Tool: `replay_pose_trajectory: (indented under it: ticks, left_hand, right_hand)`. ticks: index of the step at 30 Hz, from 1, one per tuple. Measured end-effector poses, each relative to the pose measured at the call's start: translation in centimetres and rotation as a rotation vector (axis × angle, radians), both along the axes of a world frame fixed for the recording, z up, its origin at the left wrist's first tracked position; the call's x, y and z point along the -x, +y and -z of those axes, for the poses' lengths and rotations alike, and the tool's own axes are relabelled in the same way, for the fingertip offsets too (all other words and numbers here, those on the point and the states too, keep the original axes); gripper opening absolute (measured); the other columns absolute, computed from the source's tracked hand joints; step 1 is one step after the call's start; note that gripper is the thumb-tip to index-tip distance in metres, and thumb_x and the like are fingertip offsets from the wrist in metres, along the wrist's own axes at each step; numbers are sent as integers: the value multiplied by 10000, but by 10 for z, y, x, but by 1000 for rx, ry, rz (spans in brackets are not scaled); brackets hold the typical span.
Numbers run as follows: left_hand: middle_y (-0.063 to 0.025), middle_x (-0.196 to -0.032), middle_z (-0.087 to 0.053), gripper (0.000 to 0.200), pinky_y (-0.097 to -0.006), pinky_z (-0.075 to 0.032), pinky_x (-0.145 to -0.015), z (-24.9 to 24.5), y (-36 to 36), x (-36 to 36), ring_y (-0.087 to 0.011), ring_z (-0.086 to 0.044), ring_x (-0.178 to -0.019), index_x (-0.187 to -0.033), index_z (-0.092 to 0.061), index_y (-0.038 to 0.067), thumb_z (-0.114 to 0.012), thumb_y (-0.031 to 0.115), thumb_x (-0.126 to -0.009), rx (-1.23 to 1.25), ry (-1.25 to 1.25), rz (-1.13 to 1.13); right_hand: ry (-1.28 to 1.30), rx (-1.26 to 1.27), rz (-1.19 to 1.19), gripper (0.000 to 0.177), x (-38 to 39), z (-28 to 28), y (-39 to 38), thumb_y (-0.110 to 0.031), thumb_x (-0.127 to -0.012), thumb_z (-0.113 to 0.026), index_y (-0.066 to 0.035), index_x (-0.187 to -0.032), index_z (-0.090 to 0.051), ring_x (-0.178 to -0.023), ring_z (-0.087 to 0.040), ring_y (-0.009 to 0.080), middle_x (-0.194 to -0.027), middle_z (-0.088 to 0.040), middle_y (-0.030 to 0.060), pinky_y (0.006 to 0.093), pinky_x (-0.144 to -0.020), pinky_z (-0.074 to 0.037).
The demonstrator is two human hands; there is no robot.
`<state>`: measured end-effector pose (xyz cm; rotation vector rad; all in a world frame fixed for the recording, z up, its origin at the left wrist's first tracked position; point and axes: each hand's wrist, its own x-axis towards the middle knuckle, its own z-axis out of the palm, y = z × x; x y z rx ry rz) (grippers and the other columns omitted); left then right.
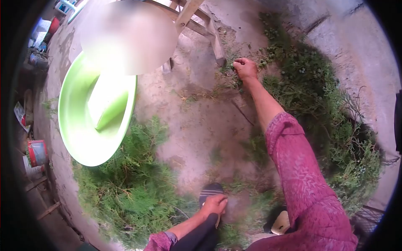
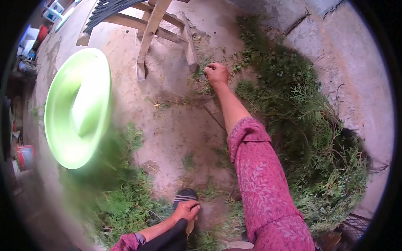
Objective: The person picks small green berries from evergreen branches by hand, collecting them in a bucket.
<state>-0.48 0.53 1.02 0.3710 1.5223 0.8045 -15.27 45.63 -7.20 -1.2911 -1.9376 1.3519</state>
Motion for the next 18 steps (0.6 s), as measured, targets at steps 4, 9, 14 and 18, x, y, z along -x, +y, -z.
replay_pose_trajectory:
  ticks: [4, 9, 14, 18]
  left_hand:
    - [-82, -612, -585, 147, -266, -468, -464, 3, -2, 0, -130, -587, -492, -924, -583, 7, -530, 107, -830, -26, -4, 2]
    - [-77, -606, -578, 140, -262, -466, -467, 2, 1, 3, -128, -584, -492, -913, -584, 5, -531, 102, -827, -42, 20, -2]
    - [-77, -607, -578, 138, -261, -465, -471, 2, -1, 3, -131, -581, -488, -906, -585, 4, -529, 101, -825, -52, 3, -6]
    - [-75, -614, -581, 146, -261, -464, -473, 1, 0, 4, -127, -576, -487, -913, -585, 3, -524, 108, -831, -34, -5, 9]
  right_hand:
    - [13, 16, -6, 176, 1, 6, -3, -186, -742, -605, -52, -852, -636, -605, -566, 106, -702, -605, 51, 243, -461, -439]
    - [463, 910, -55, 227, -26, -26, -16, -242, -758, -609, -55, -885, -587, -631, -548, 128, -689, -563, 45, 222, -436, -423]
    - [431, 857, -80, 191, -7, -32, -29, -228, -804, -579, -66, -904, -570, -585, -516, 109, -691, -528, 11, 176, -405, -390]
    - [-53, -721, -216, 172, 22, 19, -28, -189, -722, -585, -65, -841, -584, -772, -604, 285, -806, -615, 107, 389, -642, -494]
